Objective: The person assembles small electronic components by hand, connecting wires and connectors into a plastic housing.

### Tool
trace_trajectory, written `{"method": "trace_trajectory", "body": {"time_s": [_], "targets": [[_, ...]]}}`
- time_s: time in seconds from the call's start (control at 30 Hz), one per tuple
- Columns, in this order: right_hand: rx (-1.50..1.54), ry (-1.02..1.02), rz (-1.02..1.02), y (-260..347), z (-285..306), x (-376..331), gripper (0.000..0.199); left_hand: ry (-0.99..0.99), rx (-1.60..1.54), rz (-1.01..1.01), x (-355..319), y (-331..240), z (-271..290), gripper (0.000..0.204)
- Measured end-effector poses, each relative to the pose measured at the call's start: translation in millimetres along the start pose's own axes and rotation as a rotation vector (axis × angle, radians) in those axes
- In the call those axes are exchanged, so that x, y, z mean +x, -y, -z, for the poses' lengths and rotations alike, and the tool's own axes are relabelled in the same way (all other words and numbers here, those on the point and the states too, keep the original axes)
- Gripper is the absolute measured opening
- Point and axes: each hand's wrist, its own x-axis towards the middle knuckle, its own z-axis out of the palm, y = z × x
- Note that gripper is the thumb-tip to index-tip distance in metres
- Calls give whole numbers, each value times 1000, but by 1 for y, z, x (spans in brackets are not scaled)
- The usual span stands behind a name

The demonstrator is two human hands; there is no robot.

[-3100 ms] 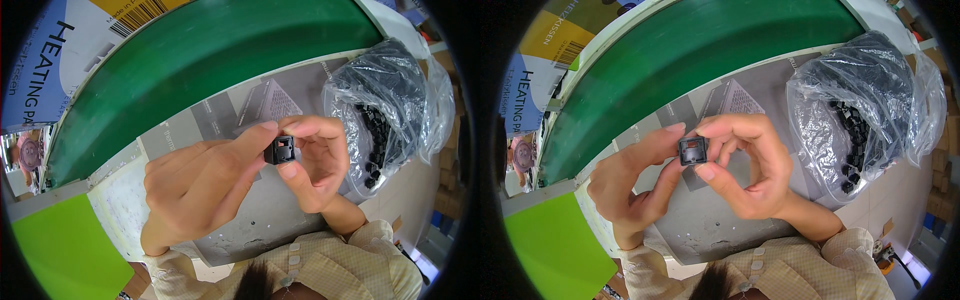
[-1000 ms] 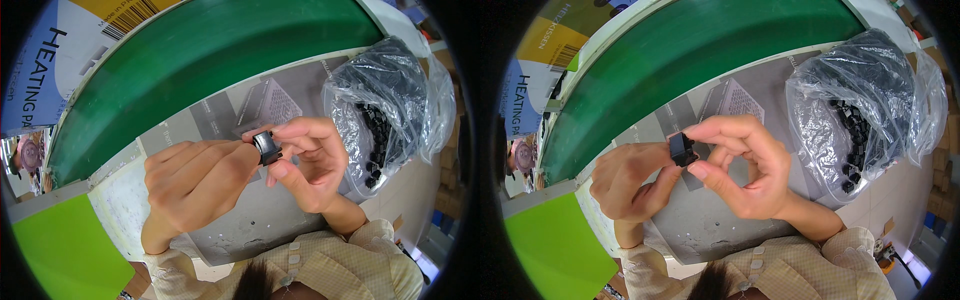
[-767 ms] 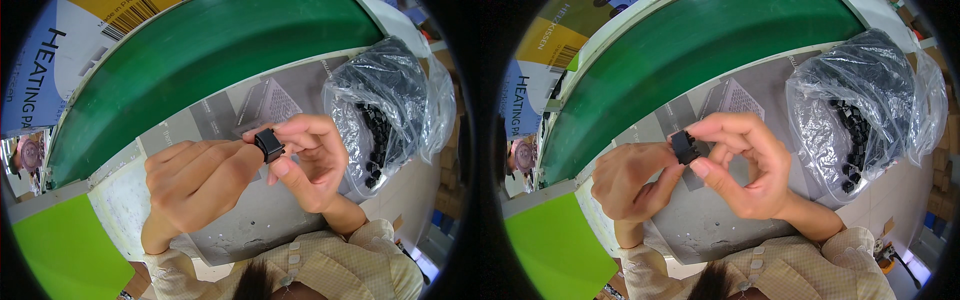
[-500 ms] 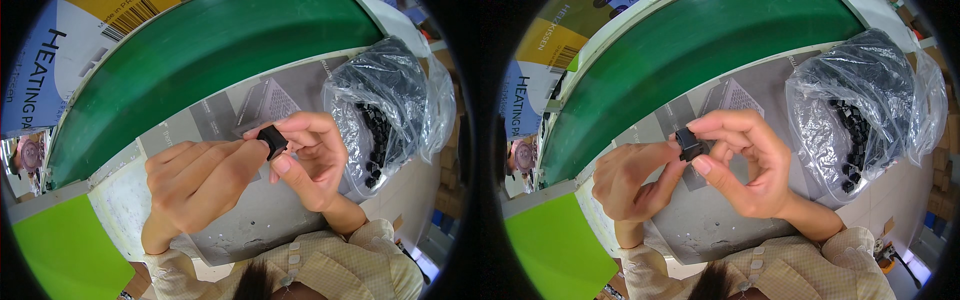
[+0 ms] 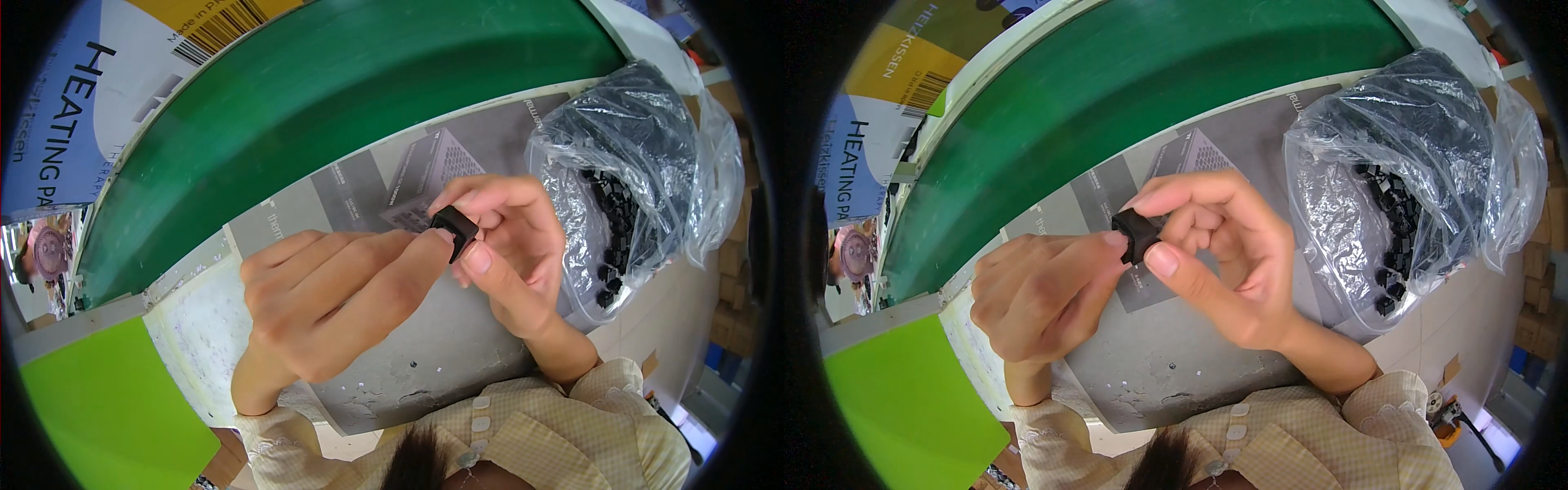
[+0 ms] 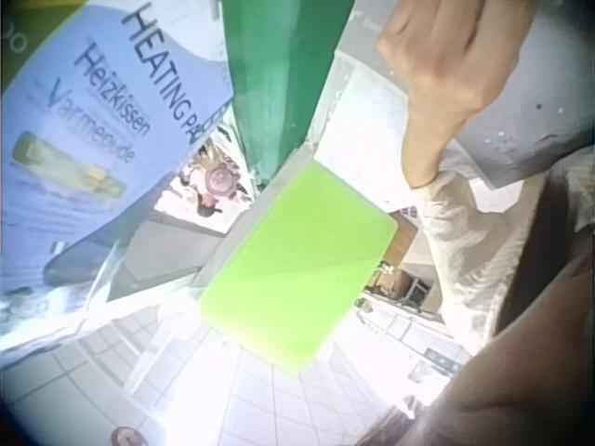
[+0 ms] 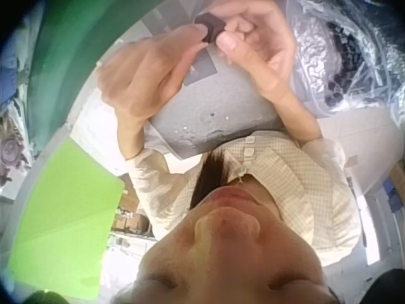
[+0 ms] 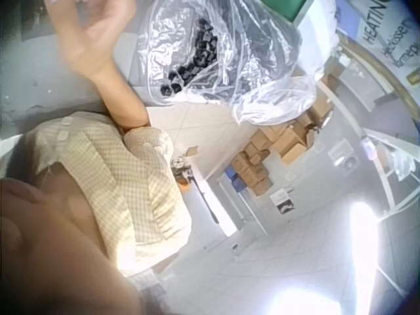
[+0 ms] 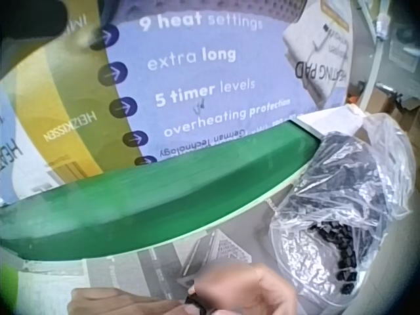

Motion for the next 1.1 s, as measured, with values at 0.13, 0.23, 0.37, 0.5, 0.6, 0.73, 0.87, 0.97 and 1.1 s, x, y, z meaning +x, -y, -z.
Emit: {"method": "trace_trajectory", "body": {"time_s": [0.13,0.23,0.37,0.5,0.6,0.73,0.87,0.97,1.1], "targets": [[35,-30,-53,1,0,0,42,19,3,14,-1,1,-1,32],[20,-41,-10,-1,-1,0,46,27,6,13,-1,2,-2,31],[31,-15,-3,-2,2,-1,45,-2,32,-23,2,-1,-3,31],[44,10,-51,0,4,-1,42,16,11,-16,0,2,-2,30],[81,41,-42,-3,6,-1,39,22,-4,-14,0,3,-3,30],[111,16,-75,-1,3,-1,38,25,-5,-9,1,1,-2,31],[182,-11,-83,0,-1,0,37,60,10,9,1,2,-2,32],[127,-25,-87,-3,0,-1,36,114,12,44,0,1,-1,33],[-11,29,-94,-6,-1,-5,35,99,5,31,-3,2,1,32]]}}
